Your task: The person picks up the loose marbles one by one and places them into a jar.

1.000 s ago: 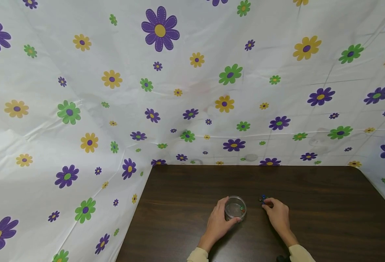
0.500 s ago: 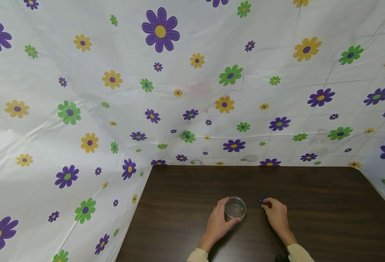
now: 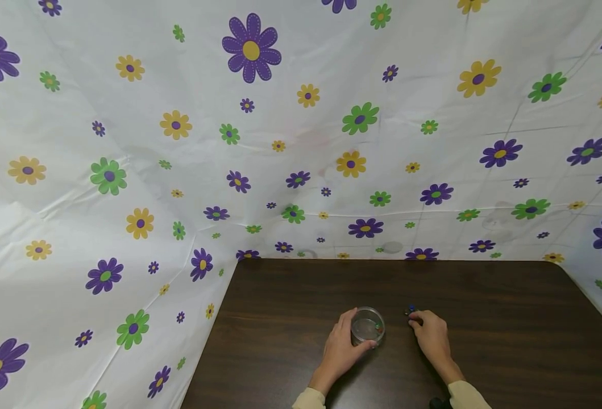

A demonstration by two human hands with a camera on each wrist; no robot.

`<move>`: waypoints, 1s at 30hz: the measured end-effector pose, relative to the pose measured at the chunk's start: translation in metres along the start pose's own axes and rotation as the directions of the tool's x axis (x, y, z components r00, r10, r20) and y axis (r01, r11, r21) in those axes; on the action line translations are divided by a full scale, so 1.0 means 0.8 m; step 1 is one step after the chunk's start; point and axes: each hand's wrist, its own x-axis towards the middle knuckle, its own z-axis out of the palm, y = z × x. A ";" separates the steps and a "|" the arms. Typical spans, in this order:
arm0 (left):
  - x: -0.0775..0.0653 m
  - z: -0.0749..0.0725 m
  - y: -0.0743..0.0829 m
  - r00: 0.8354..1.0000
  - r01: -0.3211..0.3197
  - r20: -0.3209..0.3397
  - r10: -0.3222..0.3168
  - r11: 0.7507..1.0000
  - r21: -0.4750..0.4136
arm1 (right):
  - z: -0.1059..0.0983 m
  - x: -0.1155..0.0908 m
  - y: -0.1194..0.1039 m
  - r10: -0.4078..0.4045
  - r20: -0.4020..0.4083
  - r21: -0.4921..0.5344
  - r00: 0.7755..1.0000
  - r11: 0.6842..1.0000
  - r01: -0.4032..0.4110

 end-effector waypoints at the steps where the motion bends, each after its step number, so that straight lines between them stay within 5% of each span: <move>1: 0.000 0.000 0.000 1.000 0.002 0.003 -0.002 1.000 -0.001 | 0.001 0.000 0.001 -0.006 0.000 -0.001 1.000 1.000 0.006; 30: -0.001 -0.001 0.002 0.999 0.029 0.020 -0.028 1.000 -0.006 | -0.005 0.001 -0.011 -0.060 -0.001 0.037 0.998 0.998 0.060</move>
